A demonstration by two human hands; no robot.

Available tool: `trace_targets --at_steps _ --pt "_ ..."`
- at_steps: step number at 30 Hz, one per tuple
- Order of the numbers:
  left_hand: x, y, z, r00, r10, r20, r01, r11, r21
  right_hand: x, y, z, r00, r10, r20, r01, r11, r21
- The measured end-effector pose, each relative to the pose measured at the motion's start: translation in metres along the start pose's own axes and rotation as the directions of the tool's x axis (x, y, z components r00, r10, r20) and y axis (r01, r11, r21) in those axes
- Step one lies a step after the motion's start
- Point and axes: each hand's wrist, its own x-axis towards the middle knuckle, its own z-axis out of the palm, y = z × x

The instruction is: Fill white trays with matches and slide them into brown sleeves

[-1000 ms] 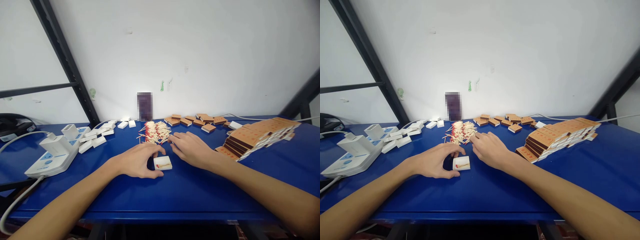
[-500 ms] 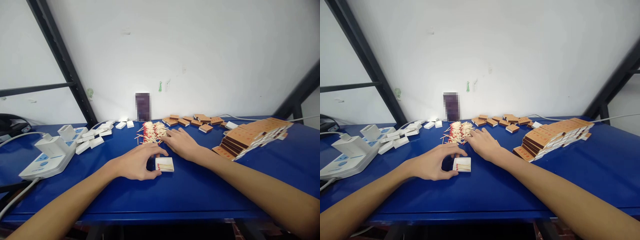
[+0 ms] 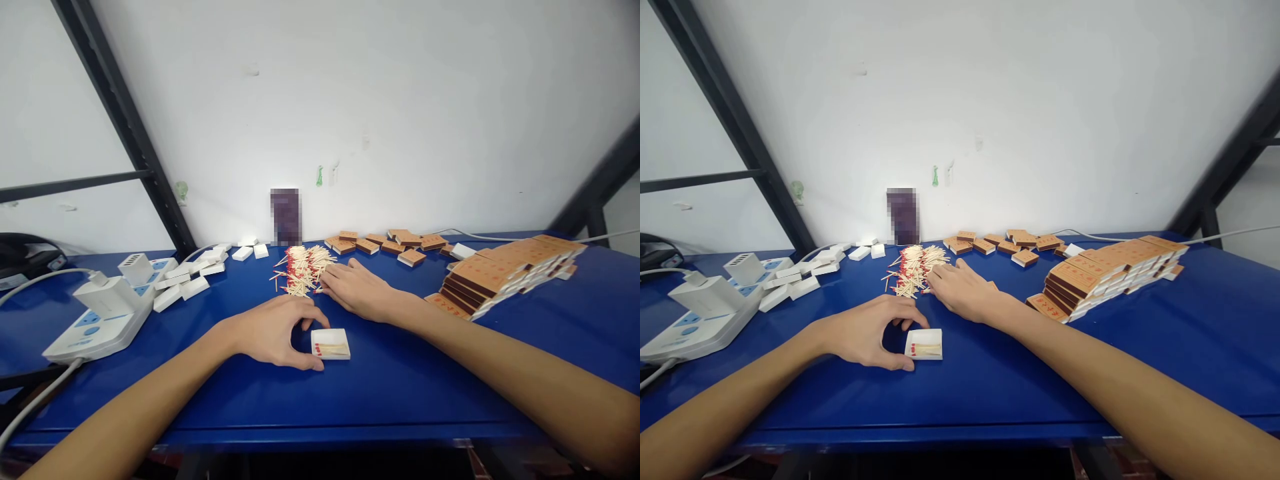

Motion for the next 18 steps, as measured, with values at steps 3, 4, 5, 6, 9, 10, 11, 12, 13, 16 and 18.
trace_targets --at_steps 3,4,5,6,9,10,11,12,13,16,18 --pt "0.001 -0.003 0.001 0.999 -0.014 -0.032 0.016 0.999 0.048 -0.004 0.001 -0.001 0.999 -0.013 -0.034 0.014 1.0 0.023" --pt "0.001 -0.003 0.001 0.999 -0.019 -0.039 0.021 0.998 0.056 -0.006 0.001 -0.004 0.999 -0.014 -0.05 0.016 0.999 0.036" --pt "0.002 -0.004 0.001 0.999 -0.026 -0.045 0.029 0.998 0.064 -0.009 0.0 -0.007 0.997 -0.013 -0.072 0.017 0.998 0.053" --pt "0.003 -0.005 0.001 0.998 -0.038 -0.053 0.041 0.996 0.075 -0.013 -0.001 -0.012 0.995 -0.008 -0.1 0.016 0.997 0.081" --pt "0.004 -0.007 0.002 0.992 -0.09 -0.087 0.101 0.987 0.126 -0.023 -0.008 -0.027 0.979 0.024 -0.204 0.028 0.968 0.248" --pt "0.004 -0.008 0.002 0.99 -0.105 -0.097 0.119 0.983 0.143 -0.026 -0.012 -0.032 0.972 0.042 -0.231 0.034 0.948 0.316" --pt "0.004 -0.009 0.002 0.988 -0.117 -0.106 0.132 0.979 0.155 -0.028 -0.016 -0.035 0.967 0.063 -0.248 0.035 0.928 0.372" --pt "0.004 -0.009 0.002 0.986 -0.124 -0.111 0.141 0.976 0.165 -0.029 -0.021 -0.038 0.964 0.08 -0.252 0.032 0.91 0.414" --pt "0.004 -0.009 0.003 0.985 -0.127 -0.115 0.146 0.975 0.17 -0.03 -0.025 -0.039 0.967 0.088 -0.239 0.026 0.899 0.437" --pt "0.004 -0.009 0.004 0.983 -0.124 -0.133 0.146 0.973 0.178 -0.03 -0.033 -0.037 0.991 0.001 -0.132 0.055 0.908 0.415" --pt "0.004 -0.009 0.003 0.985 -0.11 -0.136 0.134 0.975 0.179 -0.03 -0.031 -0.034 0.997 -0.043 -0.07 0.066 0.926 0.371"
